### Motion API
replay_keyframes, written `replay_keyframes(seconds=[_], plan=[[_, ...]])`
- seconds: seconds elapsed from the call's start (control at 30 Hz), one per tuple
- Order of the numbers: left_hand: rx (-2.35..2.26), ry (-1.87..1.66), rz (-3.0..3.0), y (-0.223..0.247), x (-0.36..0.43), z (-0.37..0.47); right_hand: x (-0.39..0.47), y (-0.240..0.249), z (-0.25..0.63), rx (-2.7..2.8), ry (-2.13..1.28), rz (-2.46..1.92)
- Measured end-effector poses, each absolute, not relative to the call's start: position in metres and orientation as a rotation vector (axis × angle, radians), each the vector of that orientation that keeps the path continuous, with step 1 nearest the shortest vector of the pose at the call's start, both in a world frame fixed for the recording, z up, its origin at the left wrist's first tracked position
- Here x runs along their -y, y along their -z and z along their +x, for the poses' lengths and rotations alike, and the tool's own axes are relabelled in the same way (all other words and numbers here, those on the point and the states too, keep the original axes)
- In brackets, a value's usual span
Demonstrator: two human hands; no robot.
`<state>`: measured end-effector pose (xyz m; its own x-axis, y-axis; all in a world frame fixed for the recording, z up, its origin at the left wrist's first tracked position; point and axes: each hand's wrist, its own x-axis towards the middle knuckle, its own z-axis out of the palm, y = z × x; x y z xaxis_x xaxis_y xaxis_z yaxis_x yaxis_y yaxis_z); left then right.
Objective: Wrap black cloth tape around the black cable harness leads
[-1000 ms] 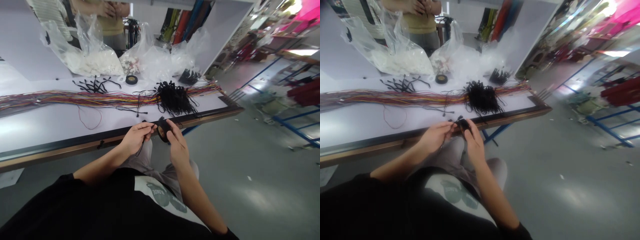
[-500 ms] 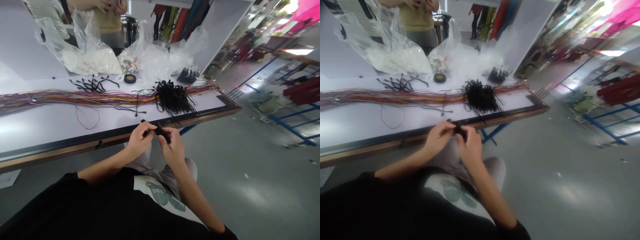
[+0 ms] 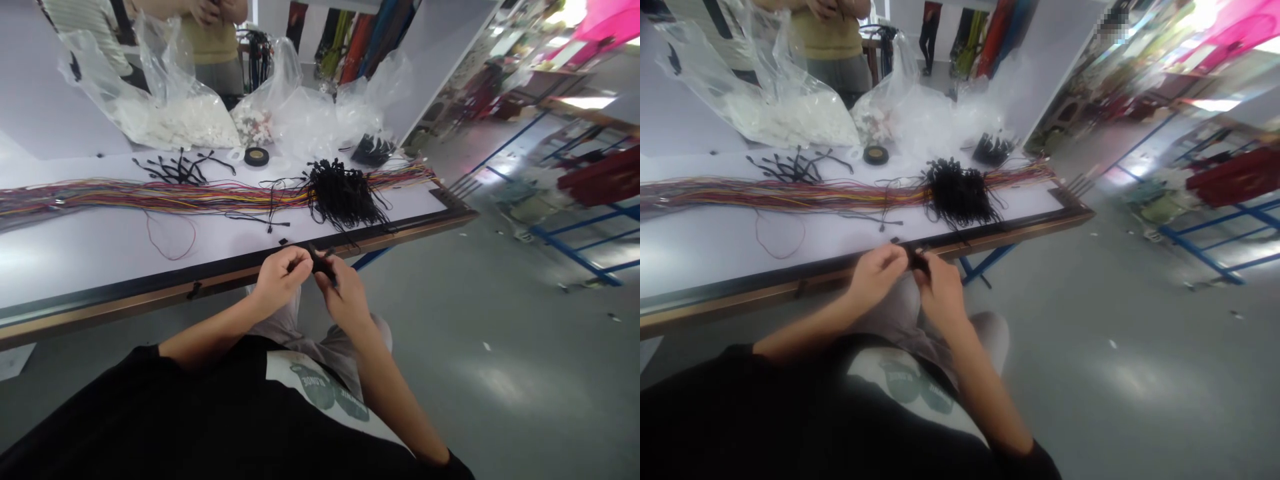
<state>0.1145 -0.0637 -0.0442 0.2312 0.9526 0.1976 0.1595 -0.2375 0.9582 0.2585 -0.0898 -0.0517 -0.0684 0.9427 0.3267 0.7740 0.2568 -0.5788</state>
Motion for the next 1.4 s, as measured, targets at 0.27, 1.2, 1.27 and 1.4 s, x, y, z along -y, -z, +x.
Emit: replay_keyframes(seconds=[0.27,1.2,1.27,1.4], plan=[[-0.992,-1.203,1.234,0.044,0.058,0.118,0.099,0.050,0.257,1.701,-0.320,-1.515],[-0.864,-1.142,1.200,0.051,0.066,0.128,0.083,0.065,0.263,1.743,-0.087,-1.343],[-0.780,-1.097,0.970,0.053,0.064,0.128,0.081,0.069,0.262,1.717,-0.017,-1.243],[-0.481,-0.732,0.725,0.059,0.052,0.122,0.076,0.074,0.262,1.641,-0.241,-1.055]])
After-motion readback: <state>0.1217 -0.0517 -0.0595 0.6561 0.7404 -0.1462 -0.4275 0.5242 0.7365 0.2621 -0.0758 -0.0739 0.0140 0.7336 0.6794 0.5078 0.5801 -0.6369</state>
